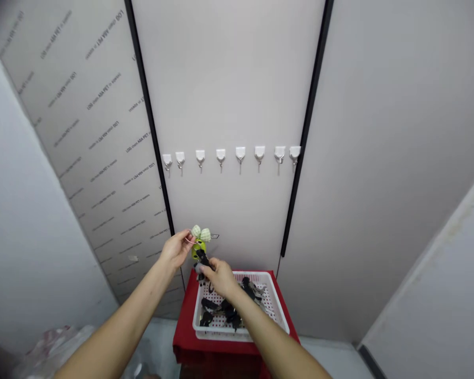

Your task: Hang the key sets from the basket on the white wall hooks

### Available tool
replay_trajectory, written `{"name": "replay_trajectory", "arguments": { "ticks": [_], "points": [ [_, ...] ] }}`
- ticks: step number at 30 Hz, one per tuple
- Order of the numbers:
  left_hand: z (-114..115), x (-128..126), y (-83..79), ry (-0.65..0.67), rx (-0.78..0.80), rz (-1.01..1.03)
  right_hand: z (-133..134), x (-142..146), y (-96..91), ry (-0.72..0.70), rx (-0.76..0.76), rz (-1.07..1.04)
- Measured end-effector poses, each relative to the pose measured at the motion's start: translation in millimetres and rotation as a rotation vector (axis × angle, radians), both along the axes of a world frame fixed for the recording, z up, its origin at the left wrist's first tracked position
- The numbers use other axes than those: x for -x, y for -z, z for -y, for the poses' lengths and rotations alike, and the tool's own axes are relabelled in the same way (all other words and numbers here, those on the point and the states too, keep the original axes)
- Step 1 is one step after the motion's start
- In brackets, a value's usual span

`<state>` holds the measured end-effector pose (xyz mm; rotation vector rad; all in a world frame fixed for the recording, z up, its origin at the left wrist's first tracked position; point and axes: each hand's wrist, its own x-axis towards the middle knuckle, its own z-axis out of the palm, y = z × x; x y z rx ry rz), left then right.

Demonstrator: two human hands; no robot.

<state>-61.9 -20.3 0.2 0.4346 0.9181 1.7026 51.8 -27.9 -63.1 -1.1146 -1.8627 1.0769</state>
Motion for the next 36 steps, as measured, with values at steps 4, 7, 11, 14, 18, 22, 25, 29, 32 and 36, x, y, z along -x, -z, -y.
{"name": "replay_trajectory", "arguments": {
  "ticks": [4,7,11,14,18,22,25,29,32,36],
  "points": [
    [1.2,19.8,4.0,-0.016,-0.001,-0.081,-2.9,-7.8,-19.5,-0.143,0.03,0.089],
    [1.7,28.9,13.0,-0.016,-0.007,-0.276,-8.1,-4.7,-42.5,-0.231,0.064,0.125],
    [9.0,34.5,20.2,-0.091,-0.111,-0.697,-16.2,17.2,-80.0,-0.193,0.113,0.108],
    [17.1,38.6,17.4,0.114,-0.336,-0.808,-21.3,36.8,-101.2,-0.152,0.162,0.108],
    [22.1,47.7,10.9,0.24,-0.414,-0.778,-24.7,52.5,-112.4,-0.158,0.198,0.13],
    [22.6,52.2,5.2,0.22,-0.321,-0.733,-27.1,56.1,-115.2,-0.188,0.283,0.05],
    [22.4,51.5,-1.9,0.222,-0.259,-0.638,-29.9,59.0,-118.9,-0.227,0.381,-0.146],
    [17.5,58.3,-15.7,0.184,-0.258,-0.499,-32.6,72.3,-126.4,-0.034,0.177,-0.294],
    [9.7,68.4,-25.9,0.095,-0.274,-0.552,-35.9,89.2,-133.2,0.027,0.031,-0.245],
    [0.2,75.7,-37.9,0.055,-0.284,-0.677,-47.0,112.8,-142.2,-0.043,-0.082,-0.261]
  ]
}}
